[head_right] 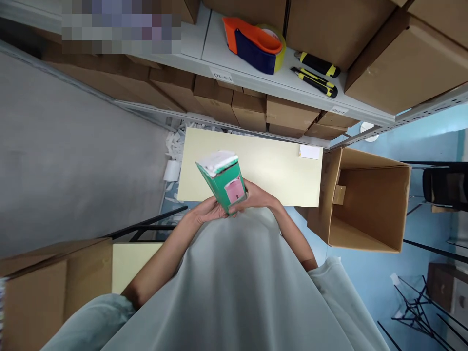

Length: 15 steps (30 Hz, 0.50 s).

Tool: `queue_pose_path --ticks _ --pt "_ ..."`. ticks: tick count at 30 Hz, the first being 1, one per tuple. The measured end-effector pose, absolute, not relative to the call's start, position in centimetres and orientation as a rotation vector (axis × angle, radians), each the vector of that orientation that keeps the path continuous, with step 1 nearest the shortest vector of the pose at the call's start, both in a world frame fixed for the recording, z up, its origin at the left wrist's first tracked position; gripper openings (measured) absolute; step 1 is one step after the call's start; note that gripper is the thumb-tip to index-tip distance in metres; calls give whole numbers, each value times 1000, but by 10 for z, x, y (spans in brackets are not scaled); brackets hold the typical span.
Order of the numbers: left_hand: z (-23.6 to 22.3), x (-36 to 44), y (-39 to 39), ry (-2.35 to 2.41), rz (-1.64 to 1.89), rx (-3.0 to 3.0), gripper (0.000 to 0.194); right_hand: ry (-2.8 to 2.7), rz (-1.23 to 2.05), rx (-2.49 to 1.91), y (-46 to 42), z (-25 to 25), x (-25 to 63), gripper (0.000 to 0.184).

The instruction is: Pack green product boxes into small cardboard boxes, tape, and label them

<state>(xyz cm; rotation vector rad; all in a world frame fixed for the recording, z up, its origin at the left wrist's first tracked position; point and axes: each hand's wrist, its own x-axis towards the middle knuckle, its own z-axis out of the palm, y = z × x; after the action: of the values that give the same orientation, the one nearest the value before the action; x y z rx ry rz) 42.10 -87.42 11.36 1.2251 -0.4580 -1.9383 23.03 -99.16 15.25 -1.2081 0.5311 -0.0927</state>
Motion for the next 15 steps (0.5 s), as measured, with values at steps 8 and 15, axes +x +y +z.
queue_pose_path --ticks 8,15 --pt "175 482 -907 -610 -1255 1548 51 770 -133 -1062 -968 128 228 89" --pt "266 485 -941 -1057 -826 1584 45 861 -181 -1024 -958 149 232 99"
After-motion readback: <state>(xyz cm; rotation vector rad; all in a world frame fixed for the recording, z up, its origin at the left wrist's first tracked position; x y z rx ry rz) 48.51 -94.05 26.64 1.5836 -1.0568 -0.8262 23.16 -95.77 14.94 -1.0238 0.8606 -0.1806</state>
